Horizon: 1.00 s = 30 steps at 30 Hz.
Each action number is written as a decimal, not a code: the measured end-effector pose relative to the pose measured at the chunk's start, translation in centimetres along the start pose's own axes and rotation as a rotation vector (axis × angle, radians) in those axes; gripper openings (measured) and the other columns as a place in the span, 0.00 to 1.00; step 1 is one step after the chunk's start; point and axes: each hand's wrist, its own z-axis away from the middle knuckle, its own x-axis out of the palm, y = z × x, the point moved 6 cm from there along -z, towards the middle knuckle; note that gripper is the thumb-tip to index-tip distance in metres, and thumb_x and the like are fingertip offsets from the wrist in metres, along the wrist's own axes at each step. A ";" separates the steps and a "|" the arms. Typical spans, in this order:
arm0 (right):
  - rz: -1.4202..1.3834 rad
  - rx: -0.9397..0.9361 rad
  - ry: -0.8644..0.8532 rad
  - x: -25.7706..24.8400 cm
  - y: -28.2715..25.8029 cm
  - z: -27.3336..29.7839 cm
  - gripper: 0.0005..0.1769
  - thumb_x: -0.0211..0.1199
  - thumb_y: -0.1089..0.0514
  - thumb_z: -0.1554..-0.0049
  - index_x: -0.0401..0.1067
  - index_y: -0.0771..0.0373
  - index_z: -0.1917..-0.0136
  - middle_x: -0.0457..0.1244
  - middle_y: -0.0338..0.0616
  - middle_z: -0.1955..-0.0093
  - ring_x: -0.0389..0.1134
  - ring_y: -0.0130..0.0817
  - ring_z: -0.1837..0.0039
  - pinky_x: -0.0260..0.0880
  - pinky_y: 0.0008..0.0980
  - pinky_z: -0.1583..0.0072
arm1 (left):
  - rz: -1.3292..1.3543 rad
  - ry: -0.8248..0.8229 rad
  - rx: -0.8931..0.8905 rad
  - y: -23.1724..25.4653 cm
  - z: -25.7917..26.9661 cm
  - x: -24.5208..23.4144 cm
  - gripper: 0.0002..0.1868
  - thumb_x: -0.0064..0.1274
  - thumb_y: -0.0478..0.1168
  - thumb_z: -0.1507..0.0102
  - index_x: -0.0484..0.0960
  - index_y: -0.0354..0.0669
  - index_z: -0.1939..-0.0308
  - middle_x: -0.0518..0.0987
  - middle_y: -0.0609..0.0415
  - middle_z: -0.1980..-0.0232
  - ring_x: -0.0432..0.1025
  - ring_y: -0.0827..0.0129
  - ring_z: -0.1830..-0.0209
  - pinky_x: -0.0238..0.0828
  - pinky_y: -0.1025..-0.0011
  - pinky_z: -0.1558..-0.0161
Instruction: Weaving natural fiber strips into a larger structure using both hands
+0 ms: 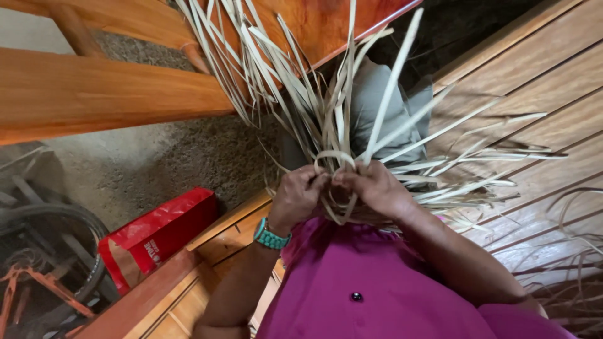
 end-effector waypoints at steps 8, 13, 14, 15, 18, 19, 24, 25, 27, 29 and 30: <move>-0.238 -0.122 0.001 -0.9 -3.6 1.3 0.15 0.72 0.52 0.48 0.79 0.67 0.65 0.65 0.47 0.71 0.67 0.37 0.63 0.71 0.37 0.54 | -0.576 0.272 0.507 -0.2 0.9 1.1 0.09 0.55 0.44 0.36 0.76 0.46 0.66 0.73 0.52 0.72 0.72 0.58 0.71 0.71 0.65 0.62; -0.067 -0.292 -0.070 -2.9 -7.9 3.1 0.07 0.72 0.60 0.49 0.80 0.66 0.58 0.68 0.50 0.67 0.70 0.40 0.60 0.72 0.37 0.50 | -0.254 -0.140 -0.174 0.5 -1.0 -0.2 0.15 0.55 0.51 0.40 0.76 0.44 0.72 0.79 0.42 0.70 0.76 0.40 0.63 0.70 0.49 0.62; -0.030 -0.322 -0.047 -3.1 -6.5 2.2 0.07 0.69 0.62 0.48 0.79 0.67 0.55 0.68 0.51 0.65 0.70 0.42 0.58 0.71 0.40 0.49 | -0.237 -0.167 -0.245 1.1 -1.3 -0.5 0.16 0.54 0.51 0.39 0.77 0.41 0.70 0.81 0.39 0.69 0.77 0.40 0.64 0.71 0.49 0.62; 0.008 -0.352 -0.025 -3.3 -5.0 1.2 0.09 0.66 0.64 0.47 0.78 0.67 0.52 0.68 0.52 0.62 0.70 0.44 0.56 0.69 0.43 0.48 | -0.219 -0.193 -0.315 1.7 -1.5 -0.8 0.17 0.53 0.50 0.38 0.77 0.38 0.68 0.82 0.37 0.68 0.78 0.40 0.64 0.72 0.50 0.62; 0.103 -0.256 -0.058 -1.7 -2.3 -0.9 0.10 0.63 0.58 0.44 0.80 0.67 0.53 0.70 0.57 0.64 0.71 0.48 0.57 0.71 0.44 0.49 | -0.350 -0.213 -0.363 0.4 -1.4 -0.7 0.20 0.53 0.56 0.38 0.84 0.44 0.59 0.85 0.43 0.60 0.78 0.43 0.49 0.74 0.47 0.53; 0.100 -0.254 -0.056 -1.3 -1.6 -1.6 0.10 0.63 0.58 0.44 0.80 0.67 0.53 0.70 0.57 0.64 0.71 0.48 0.57 0.71 0.44 0.49 | -0.352 -0.217 -0.363 -0.1 -1.4 0.0 0.20 0.53 0.56 0.38 0.84 0.44 0.59 0.85 0.43 0.60 0.78 0.43 0.49 0.74 0.47 0.53; -0.099 -0.444 -0.102 1.0 0.1 -4.3 0.06 0.71 0.62 0.46 0.75 0.63 0.63 0.66 0.44 0.71 0.65 0.34 0.65 0.70 0.33 0.57 | -0.594 -0.085 -0.316 -0.9 -1.2 0.3 0.18 0.54 0.55 0.38 0.82 0.43 0.67 0.83 0.42 0.67 0.81 0.44 0.60 0.79 0.47 0.58; -0.099 -0.446 -0.102 1.1 0.5 -4.7 0.06 0.71 0.62 0.46 0.75 0.63 0.63 0.66 0.44 0.71 0.65 0.34 0.65 0.70 0.33 0.57 | -0.595 -0.084 -0.316 -1.0 -1.3 0.2 0.18 0.54 0.55 0.38 0.82 0.43 0.67 0.83 0.42 0.67 0.81 0.44 0.60 0.79 0.47 0.58; -0.076 -0.377 -0.104 1.4 1.9 -5.5 0.05 0.74 0.61 0.49 0.79 0.60 0.61 0.69 0.39 0.67 0.67 0.31 0.62 0.71 0.31 0.55 | -0.507 -0.098 -0.349 -1.4 -1.2 0.4 0.18 0.54 0.56 0.38 0.84 0.46 0.65 0.84 0.44 0.66 0.81 0.47 0.58 0.79 0.49 0.58; -0.025 -0.351 -0.075 1.3 0.0 -4.1 0.08 0.75 0.57 0.49 0.79 0.60 0.58 0.69 0.43 0.65 0.69 0.35 0.59 0.71 0.36 0.52 | -0.358 -0.096 -0.356 -0.2 -1.3 0.2 0.17 0.54 0.54 0.38 0.85 0.44 0.64 0.85 0.44 0.64 0.80 0.46 0.56 0.78 0.48 0.57; 0.027 -0.326 -0.045 1.2 -1.0 -3.5 0.12 0.76 0.54 0.50 0.79 0.60 0.55 0.70 0.47 0.63 0.70 0.39 0.57 0.71 0.41 0.50 | -0.209 -0.092 -0.360 0.5 -1.3 0.1 0.16 0.54 0.51 0.39 0.87 0.43 0.62 0.86 0.44 0.62 0.80 0.45 0.53 0.78 0.46 0.56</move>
